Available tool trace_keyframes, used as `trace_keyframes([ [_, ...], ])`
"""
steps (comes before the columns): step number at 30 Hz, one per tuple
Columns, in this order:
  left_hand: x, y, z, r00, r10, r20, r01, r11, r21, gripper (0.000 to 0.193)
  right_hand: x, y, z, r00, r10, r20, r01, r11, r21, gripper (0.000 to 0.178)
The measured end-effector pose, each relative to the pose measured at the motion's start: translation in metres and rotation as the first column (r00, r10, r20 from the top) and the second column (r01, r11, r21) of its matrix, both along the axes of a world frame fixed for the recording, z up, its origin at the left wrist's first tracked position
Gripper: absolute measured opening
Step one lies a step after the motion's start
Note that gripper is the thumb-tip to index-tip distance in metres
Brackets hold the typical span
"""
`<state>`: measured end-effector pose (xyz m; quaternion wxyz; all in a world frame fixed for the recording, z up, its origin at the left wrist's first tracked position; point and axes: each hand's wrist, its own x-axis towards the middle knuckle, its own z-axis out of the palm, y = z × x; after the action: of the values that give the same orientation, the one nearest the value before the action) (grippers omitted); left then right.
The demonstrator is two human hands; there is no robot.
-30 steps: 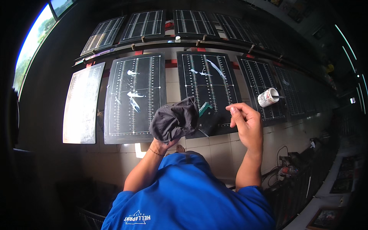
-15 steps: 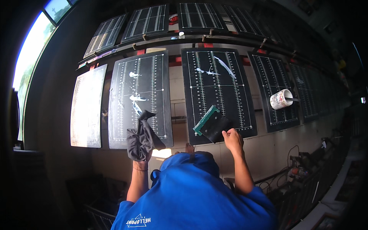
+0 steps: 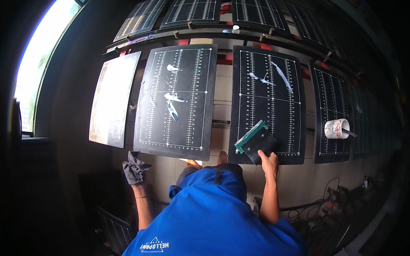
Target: The person uses a squeegee to spread white ink across a screen printing mesh. They then use a cloth to wipe the squeegee and the screen. The person pours more ink from a container onto the screen and continues to spread it with the squeegee.
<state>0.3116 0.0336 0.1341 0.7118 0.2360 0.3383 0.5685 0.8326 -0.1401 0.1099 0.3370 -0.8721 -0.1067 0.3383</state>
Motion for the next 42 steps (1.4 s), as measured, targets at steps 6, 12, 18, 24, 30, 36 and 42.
trace_keyframes([
  [6, -0.041, 0.012, -0.019, 0.958, 0.276, -0.083, -0.287, 0.882, -0.373, 0.057, -0.023, 0.031, 0.015, 0.923, -0.276, -0.269, 0.362, 0.86, 0.359, 0.039],
  [12, -0.151, 0.005, -0.086, 0.964, 0.206, 0.166, -0.116, 0.893, -0.434, 0.037, -0.092, 0.135, 0.091, 0.995, 0.09, 0.038, -0.097, 0.869, 0.486, 0.041],
  [18, -0.177, 0.038, -0.106, 0.914, 0.157, 0.375, 0.041, 0.882, -0.469, 0.033, -0.193, 0.302, 0.101, 0.674, 0.368, 0.64, -0.668, 0.675, 0.315, 0.024],
  [24, -0.176, 0.068, -0.101, 0.928, 0.133, 0.349, 0.105, 0.804, -0.585, 0.032, -0.258, 0.383, 0.124, 0.51, 0.554, 0.658, -0.749, 0.663, 0.022, 0.029],
  [30, -0.148, 0.098, -0.197, 0.937, -0.304, -0.171, 0.215, 0.89, -0.403, 0.025, -0.275, 0.437, 0.137, 0.396, 0.629, 0.669, -0.801, 0.593, -0.083, 0.03],
  [36, -0.087, 0.151, -0.283, 0.852, -0.367, -0.373, 0.213, 0.894, -0.395, 0.039, -0.288, 0.495, 0.14, 0.208, 0.698, 0.686, -0.841, 0.485, -0.239, 0.035],
  [42, -0.038, 0.162, -0.268, 0.957, -0.254, -0.137, 0.233, 0.96, -0.154, 0.042, -0.309, 0.617, 0.133, -0.555, 0.475, 0.683, -0.796, -0.062, -0.603, 0.027],
])
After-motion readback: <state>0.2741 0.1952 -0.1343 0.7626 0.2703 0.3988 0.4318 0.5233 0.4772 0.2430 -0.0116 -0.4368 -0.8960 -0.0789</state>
